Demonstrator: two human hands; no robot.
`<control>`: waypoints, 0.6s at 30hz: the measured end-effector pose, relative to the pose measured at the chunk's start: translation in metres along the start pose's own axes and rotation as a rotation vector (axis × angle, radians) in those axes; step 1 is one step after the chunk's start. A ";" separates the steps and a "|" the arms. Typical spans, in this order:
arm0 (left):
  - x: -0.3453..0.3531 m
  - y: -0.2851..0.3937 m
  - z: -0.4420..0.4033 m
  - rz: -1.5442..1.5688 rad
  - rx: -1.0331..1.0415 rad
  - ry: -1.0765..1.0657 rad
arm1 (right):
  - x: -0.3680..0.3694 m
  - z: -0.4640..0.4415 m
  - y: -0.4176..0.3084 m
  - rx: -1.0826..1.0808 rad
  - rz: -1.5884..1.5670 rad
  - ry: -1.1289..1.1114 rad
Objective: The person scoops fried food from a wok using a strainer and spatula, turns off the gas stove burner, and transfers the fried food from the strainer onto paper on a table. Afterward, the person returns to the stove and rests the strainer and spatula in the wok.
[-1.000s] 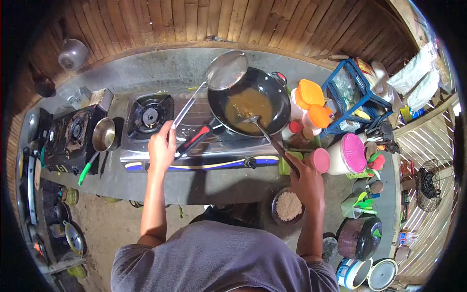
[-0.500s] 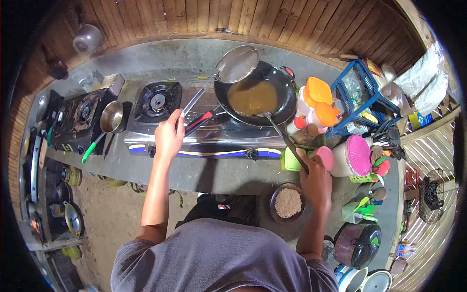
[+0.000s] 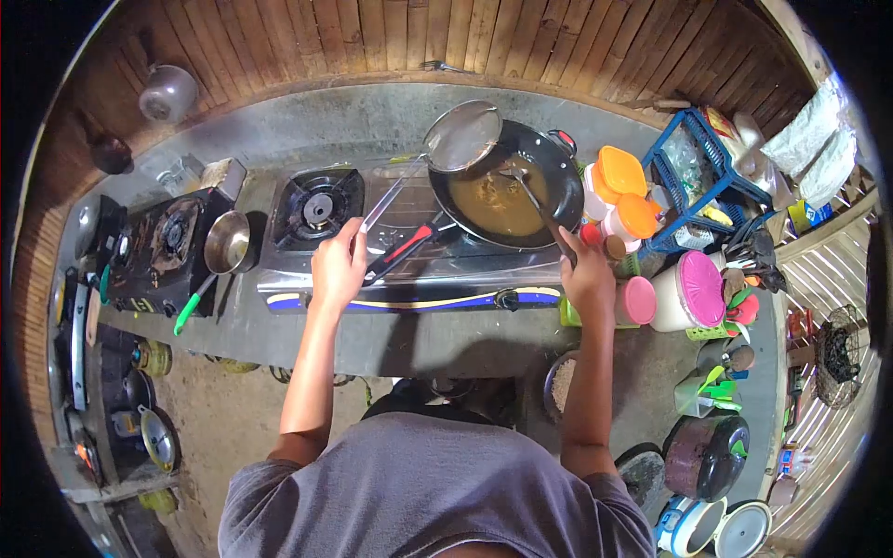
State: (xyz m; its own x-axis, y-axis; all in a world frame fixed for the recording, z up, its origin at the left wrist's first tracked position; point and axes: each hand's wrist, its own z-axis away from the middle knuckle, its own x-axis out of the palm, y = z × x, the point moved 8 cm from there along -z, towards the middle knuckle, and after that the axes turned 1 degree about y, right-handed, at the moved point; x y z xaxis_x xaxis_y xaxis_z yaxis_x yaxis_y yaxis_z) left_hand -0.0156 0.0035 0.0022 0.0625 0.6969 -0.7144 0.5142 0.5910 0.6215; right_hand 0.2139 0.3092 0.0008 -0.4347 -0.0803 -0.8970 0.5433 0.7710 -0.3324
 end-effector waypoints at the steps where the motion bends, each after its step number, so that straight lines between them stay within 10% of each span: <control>1: 0.000 -0.002 -0.002 0.013 0.008 -0.002 | 0.002 -0.004 -0.002 0.008 -0.010 0.017; 18: 0.023 -0.026 -0.059 0.168 0.161 -0.119 | -0.002 0.033 -0.074 0.220 0.069 -0.092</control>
State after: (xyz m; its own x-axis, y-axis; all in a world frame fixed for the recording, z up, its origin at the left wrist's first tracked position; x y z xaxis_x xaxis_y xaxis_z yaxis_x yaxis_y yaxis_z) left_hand -0.0778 0.0284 -0.0113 0.2535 0.7213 -0.6445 0.6174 0.3922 0.6818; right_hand 0.1985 0.2312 0.0176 -0.3294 -0.0973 -0.9392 0.7172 0.6211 -0.3159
